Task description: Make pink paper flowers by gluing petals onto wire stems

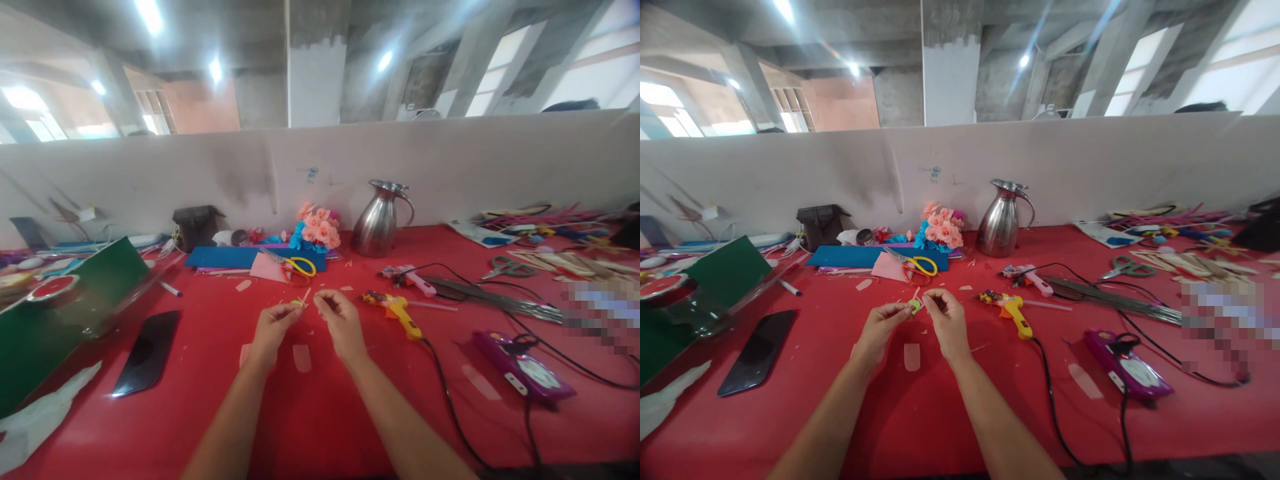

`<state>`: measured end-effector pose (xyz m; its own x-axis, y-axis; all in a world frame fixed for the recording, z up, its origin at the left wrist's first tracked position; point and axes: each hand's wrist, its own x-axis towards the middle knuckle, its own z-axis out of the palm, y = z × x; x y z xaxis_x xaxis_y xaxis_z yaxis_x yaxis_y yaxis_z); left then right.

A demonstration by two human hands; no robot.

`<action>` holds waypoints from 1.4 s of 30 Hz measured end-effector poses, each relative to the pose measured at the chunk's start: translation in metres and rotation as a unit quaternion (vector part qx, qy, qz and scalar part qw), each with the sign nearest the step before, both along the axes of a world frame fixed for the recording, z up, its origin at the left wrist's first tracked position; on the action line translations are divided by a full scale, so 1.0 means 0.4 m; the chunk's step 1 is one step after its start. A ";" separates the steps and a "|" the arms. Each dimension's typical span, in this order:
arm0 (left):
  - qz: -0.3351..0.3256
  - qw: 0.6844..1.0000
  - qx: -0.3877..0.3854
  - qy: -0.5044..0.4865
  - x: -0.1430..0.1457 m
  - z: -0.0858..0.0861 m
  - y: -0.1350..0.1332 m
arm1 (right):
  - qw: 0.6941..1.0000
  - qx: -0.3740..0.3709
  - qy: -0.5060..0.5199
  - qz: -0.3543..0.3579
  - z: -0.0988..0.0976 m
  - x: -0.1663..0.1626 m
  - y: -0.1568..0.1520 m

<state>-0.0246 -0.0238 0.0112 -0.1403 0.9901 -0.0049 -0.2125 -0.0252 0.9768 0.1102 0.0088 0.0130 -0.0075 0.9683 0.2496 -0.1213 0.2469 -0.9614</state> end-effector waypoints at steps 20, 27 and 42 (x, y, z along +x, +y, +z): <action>0.030 0.997 0.006 0.065 -0.001 -0.007 0.007 | 0.989 0.062 -0.128 -0.032 -0.003 0.004 -0.007; 0.023 0.996 -0.001 0.083 0.000 -0.010 0.008 | 0.991 0.045 -0.128 -0.014 -0.010 -0.005 -0.002; 0.041 0.996 0.001 0.081 -0.002 -0.019 0.014 | 0.989 0.038 -0.119 -0.077 -0.021 0.002 0.003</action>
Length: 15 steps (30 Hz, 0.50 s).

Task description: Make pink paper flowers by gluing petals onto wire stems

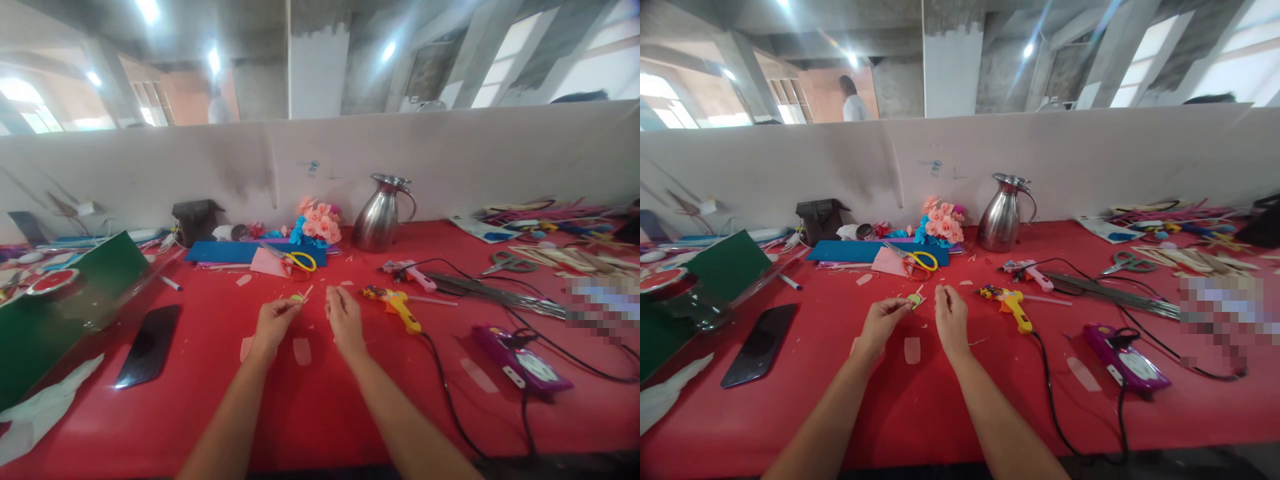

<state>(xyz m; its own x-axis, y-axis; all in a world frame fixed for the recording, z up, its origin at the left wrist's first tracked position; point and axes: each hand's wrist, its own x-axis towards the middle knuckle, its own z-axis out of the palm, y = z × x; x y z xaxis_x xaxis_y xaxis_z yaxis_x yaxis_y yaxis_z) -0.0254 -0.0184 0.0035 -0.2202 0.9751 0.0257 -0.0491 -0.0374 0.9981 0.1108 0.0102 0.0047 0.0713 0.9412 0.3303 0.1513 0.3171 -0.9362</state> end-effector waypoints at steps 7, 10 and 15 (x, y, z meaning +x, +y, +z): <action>-0.007 0.999 0.011 0.049 0.002 -0.002 0.002 | 0.996 0.023 -0.074 0.033 0.010 -0.008 -0.012; 0.005 0.998 0.005 0.055 0.000 -0.003 0.005 | 0.997 0.022 -0.072 0.017 0.012 -0.004 -0.013; 0.018 0.999 0.006 0.039 -0.002 0.000 0.003 | 1.000 0.017 -0.016 -0.010 0.008 0.004 -0.003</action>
